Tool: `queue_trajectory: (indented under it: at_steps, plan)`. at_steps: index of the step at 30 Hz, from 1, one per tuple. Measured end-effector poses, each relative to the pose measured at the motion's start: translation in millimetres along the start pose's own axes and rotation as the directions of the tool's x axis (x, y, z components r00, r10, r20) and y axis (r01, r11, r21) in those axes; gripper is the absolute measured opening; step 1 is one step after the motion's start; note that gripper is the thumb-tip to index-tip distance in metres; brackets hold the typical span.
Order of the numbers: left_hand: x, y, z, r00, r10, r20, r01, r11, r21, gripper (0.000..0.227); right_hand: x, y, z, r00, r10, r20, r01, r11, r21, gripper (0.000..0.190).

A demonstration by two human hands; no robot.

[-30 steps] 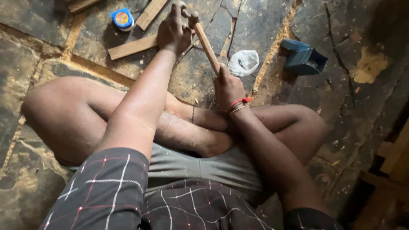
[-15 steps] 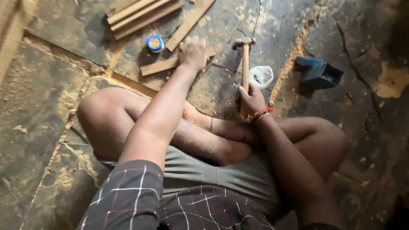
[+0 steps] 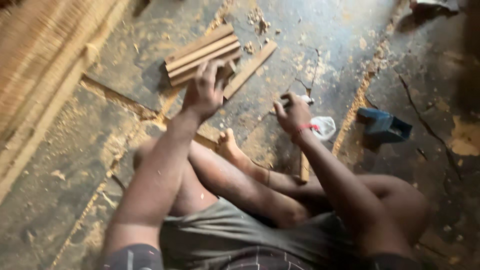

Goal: The person assembles a wooden frame by fitting wooden pieces together and securing them with a hammer and nails.

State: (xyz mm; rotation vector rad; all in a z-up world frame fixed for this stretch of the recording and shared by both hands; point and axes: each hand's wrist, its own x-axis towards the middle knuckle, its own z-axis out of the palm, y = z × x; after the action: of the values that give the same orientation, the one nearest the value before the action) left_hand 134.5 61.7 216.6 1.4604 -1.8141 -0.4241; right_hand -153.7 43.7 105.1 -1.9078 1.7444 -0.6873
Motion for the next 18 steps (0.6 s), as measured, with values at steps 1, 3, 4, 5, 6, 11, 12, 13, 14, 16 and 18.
queue_trajectory:
  at_steps: [1,3,4,5,6,11,12,13,14,16,18]
  plan:
    - [0,-6,0,0.989,-0.135,0.056,0.133,0.991,0.032,0.041,27,-7,20,0.985,0.158,0.061,-0.16,0.987,0.017,0.041]
    - [8,-27,-2,0.999,-0.034,-0.033,0.035,0.999,0.035,0.039,87,-24,62,0.966,0.258,-0.026,-0.257,0.966,0.017,0.048]
    - [10,-36,3,0.998,0.018,-0.065,-0.016,0.999,0.028,0.039,108,-26,79,0.952,0.293,-0.087,-0.295,0.955,-0.013,0.052]
    - [15,-46,7,0.998,0.021,-0.066,-0.019,1.0,0.022,0.039,129,-31,97,0.933,0.327,-0.149,-0.336,0.941,-0.04,0.056]
    - [18,-56,10,0.997,0.014,-0.075,-0.012,1.0,0.017,0.04,147,-34,113,0.915,0.349,-0.204,-0.369,0.927,-0.069,0.061]
    - [33,-73,21,0.999,-0.04,-0.002,0.04,0.999,0.016,0.032,187,-36,160,0.915,0.39,-0.105,-0.403,0.899,-0.171,0.095]
    - [36,-72,24,0.997,-0.073,0.035,0.073,0.997,-0.009,0.031,186,-31,165,0.915,0.4,-0.049,-0.4,0.886,-0.235,0.102]
    - [40,-71,24,0.992,-0.105,0.073,0.107,0.994,-0.034,0.031,188,-28,168,0.914,0.398,-0.081,-0.406,0.895,-0.186,0.098]
    - [43,-70,24,0.992,-0.09,0.094,0.094,0.995,-0.036,0.03,186,-21,168,0.91,0.399,-0.112,-0.412,0.9,-0.141,0.095]
    - [44,-65,27,0.989,-0.068,0.134,0.075,0.996,-0.048,0.029,179,-5,159,0.906,0.402,-0.133,-0.406,0.914,-0.004,0.082]
    - [46,-62,28,0.993,-0.066,0.102,0.073,0.996,-0.059,0.028,165,11,141,0.908,0.406,-0.106,-0.385,0.906,0.174,0.064]
